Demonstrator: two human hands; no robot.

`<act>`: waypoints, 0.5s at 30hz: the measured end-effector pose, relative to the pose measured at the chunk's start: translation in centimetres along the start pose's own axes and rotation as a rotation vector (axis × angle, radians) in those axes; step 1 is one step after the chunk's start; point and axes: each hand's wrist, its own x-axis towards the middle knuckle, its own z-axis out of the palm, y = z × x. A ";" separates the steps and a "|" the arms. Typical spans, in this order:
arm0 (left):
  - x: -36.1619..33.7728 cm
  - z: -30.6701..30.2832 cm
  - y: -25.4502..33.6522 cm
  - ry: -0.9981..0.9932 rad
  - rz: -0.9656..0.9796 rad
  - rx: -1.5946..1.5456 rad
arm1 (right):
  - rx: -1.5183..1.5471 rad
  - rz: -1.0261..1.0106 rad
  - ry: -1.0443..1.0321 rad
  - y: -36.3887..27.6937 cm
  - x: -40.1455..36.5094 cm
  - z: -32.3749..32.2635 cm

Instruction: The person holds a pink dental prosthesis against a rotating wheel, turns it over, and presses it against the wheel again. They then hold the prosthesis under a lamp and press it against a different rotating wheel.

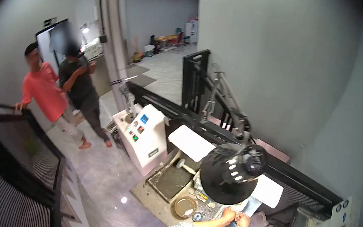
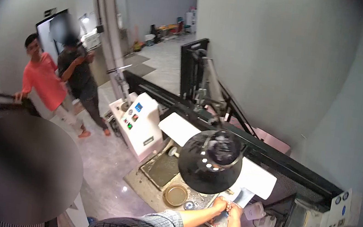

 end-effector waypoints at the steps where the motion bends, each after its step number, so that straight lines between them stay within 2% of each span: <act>1: -0.3 0.2 0.1 0.023 0.020 0.050 | -0.009 0.019 0.012 -0.2 -0.1 -0.2; 4: -1.2 0.6 1.0 0.005 0.004 0.054 | -0.050 0.008 0.057 -0.2 -0.4 -0.1; 5: 0.7 -0.4 -0.6 -0.016 -0.010 0.017 | -0.004 -0.003 0.041 -1.1 -1.7 0.9; 6: 0.5 -0.5 -0.3 0.011 -0.023 -0.029 | -0.122 -0.030 0.101 -0.6 -1.1 1.0; 10: 0.2 0.3 0.1 0.005 0.030 0.095 | -0.046 0.017 0.117 -1.5 -1.4 0.7; 12: 0.5 -0.4 -1.2 0.016 0.088 0.152 | 0.069 0.034 0.159 0.3 -0.1 0.2; 13: -0.4 -0.3 -0.4 0.021 0.079 0.102 | 0.053 -0.005 0.142 1.8 1.3 -0.7; 14: -4.4 1.3 3.9 0.001 0.026 0.165 | -0.044 -0.069 0.084 -0.6 -2.2 1.1; 15: 3.2 -2.0 -3.5 0.056 0.085 0.346 | -0.085 -0.126 -0.040 2.7 1.4 -1.4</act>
